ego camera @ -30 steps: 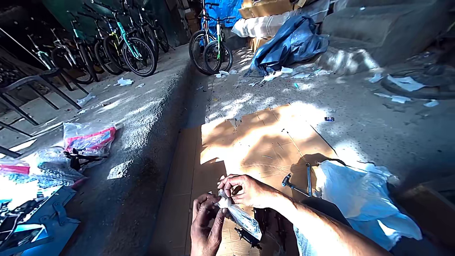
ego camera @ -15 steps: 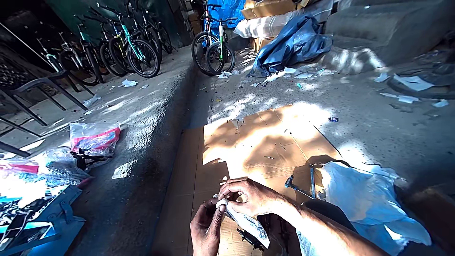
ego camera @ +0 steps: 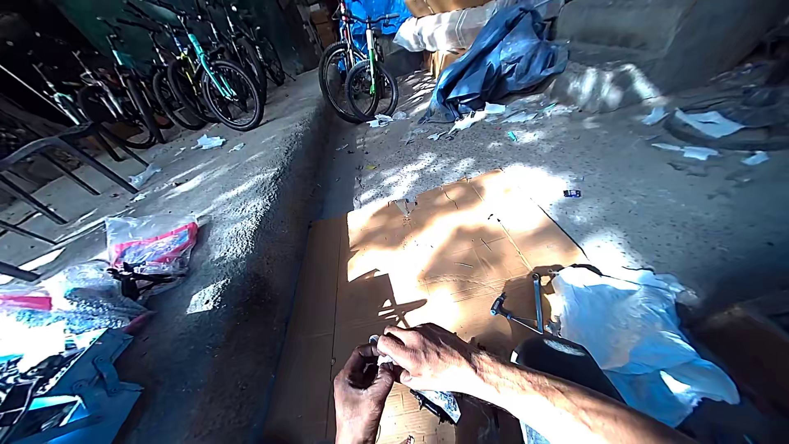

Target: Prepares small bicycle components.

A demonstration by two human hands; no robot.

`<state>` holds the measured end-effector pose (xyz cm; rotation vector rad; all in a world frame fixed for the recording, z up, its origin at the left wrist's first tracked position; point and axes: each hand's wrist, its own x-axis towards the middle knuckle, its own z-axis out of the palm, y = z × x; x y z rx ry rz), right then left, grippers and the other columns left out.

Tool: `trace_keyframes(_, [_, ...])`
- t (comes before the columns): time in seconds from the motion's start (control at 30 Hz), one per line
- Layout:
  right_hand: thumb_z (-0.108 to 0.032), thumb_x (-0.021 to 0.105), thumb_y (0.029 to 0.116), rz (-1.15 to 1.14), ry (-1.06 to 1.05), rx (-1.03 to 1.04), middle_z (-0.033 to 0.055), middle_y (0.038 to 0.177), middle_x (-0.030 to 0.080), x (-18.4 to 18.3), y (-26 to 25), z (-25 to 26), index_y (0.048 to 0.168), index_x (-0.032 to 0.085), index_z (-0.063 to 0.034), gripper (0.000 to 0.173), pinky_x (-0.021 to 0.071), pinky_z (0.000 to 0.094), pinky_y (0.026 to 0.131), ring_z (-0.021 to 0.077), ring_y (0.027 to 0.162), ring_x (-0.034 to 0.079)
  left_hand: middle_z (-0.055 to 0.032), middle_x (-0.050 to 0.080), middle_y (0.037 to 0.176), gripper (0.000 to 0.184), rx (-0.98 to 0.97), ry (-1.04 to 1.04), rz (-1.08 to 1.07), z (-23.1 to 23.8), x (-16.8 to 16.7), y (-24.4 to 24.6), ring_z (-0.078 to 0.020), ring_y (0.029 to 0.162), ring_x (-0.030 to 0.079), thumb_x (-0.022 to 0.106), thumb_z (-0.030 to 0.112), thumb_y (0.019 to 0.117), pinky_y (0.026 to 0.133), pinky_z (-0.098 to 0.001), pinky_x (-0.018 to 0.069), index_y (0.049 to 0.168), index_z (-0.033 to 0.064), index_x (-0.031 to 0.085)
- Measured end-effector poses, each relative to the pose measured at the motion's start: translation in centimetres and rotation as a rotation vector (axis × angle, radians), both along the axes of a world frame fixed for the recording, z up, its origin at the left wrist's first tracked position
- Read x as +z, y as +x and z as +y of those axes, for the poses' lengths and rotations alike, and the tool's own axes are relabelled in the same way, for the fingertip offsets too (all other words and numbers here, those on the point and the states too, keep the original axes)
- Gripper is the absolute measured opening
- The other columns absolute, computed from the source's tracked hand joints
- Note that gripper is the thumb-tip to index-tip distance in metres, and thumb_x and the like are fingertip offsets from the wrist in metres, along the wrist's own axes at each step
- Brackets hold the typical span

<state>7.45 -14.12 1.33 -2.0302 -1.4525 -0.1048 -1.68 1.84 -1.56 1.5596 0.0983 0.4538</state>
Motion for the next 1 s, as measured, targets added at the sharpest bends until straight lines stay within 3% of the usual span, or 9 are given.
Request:
trace_keyframes(0.2, [-0.017,0.054,0.103,-0.308,0.035,-0.042,0.0107,0.097,0.062,-0.6,-1.0,0.2,0.111,0.06,-0.0088,0.013,0.0539,0.0359,0.052,0.0231,0.064,0.063,-0.0112,0.073,0.086,0.021,0.001,-0.093,-0.045,-0.1,-0.5,0.3,-0.0152,0.078,0.071,0.081,0.007,0.075,0.071,-0.0291,0.0619,0.092,-0.0021,0.072])
trace_keyframes(0.37, [-0.017,0.055,0.1019,-0.347,0.009,-0.068,0.0116,0.099,0.063,-0.8,-0.8,0.6,0.112,0.06,-0.0084,0.014,0.0547,0.037,0.052,0.0239,0.063,0.063,-0.0065,0.074,0.084,0.014,0.046,-0.087,-0.052,0.3,-1.9,0.9,-0.0099,0.076,0.07,0.076,0.005,0.0789,0.073,-0.025,0.0603,0.092,-0.0009,0.077])
trace_keyframes(0.5, [-0.015,0.058,0.0965,-0.08,0.072,-0.109,0.0132,0.097,0.066,-1.1,-0.3,1.4,0.108,0.062,-0.0066,0.015,0.0559,0.0426,0.057,0.0266,0.071,0.067,-0.0058,0.074,0.078,0.012,0.089,-0.119,-0.043,0.4,-2.0,1.7,-0.0079,0.07,0.069,0.071,0.001,0.0807,0.069,-0.0239,0.059,0.091,-0.0023,0.076])
trace_keyframes(0.63, [-0.021,0.063,0.0898,0.087,0.018,-0.175,0.006,0.094,0.067,-0.9,0.6,1.3,0.106,0.065,-0.0138,0.017,0.0521,0.0437,0.063,0.0216,0.078,0.067,-0.0056,0.07,0.073,0.01,0.083,-0.082,0.036,0.5,-1.9,1.8,-0.0088,0.062,0.063,0.07,0.004,0.0831,0.059,-0.0236,0.0535,0.09,-0.0023,0.074])
trace_keyframes(0.7, [-0.02,0.058,0.0958,-0.021,0.022,-0.133,0.005,0.102,0.067,-1.4,0.8,0.9,0.11,0.066,-0.0156,0.017,0.0556,0.0417,0.066,0.0207,0.085,0.068,-0.0062,0.069,0.072,0.009,0.112,-0.067,0.089,0.5,-2.0,1.7,-0.0112,0.061,0.063,0.069,0.004,0.082,0.059,-0.0258,0.0543,0.088,-0.0017,0.073])
trace_keyframes(0.77, [-0.018,0.05,0.1045,-0.188,-0.018,-0.073,0.0066,0.115,0.067,-1.6,0.7,0.5,0.119,0.065,-0.0153,0.022,0.0577,0.0406,0.081,0.0234,0.1,0.068,-0.0075,0.068,0.069,0.006,0.179,-0.053,0.138,0.3,-2.0,1.7,-0.0132,0.059,0.064,0.071,0.004,0.081,0.058,-0.0282,0.0555,0.085,-0.0014,0.071])
trace_keyframes(0.8, [-0.017,0.047,0.1061,-0.265,-0.053,-0.065,0.0077,0.115,0.066,-1.7,0.5,0.5,0.118,0.065,-0.0134,0.021,0.0569,0.0406,0.086,0.025,0.103,0.067,-0.0079,0.068,0.069,0.007,0.211,-0.036,0.162,0.2,-2.0,1.7,-0.0141,0.059,0.064,0.074,0.004,0.0811,0.057,-0.0293,0.0558,0.085,-0.0012,0.072])
trace_keyframes(0.9, [-0.011,0.045,0.1068,-0.354,-0.163,-0.07,0.0135,0.109,0.066,-2.4,-0.1,1.0,0.112,0.062,-0.0049,0.019,0.0571,0.0432,0.089,0.0308,0.103,0.066,-0.0078,0.069,0.068,0.01,0.265,0.031,0.225,0.0,-2.2,1.4,-0.0155,0.059,0.066,0.079,0.008,0.0802,0.057,-0.0319,0.0578,0.084,0.0003,0.073])
trace_keyframes(1.0, [-0.007,0.047,0.1045,-0.362,-0.215,-0.092,0.0179,0.106,0.065,-3.0,-0.3,1.7,0.111,0.061,0.0002,0.017,0.0588,0.0445,0.083,0.0346,0.099,0.067,-0.0061,0.069,0.068,0.011,0.25,0.091,0.244,-0.1,-2.2,1.4,-0.0139,0.058,0.065,0.078,0.011,0.0806,0.055,-0.0313,0.0573,0.084,0.0019,0.073])
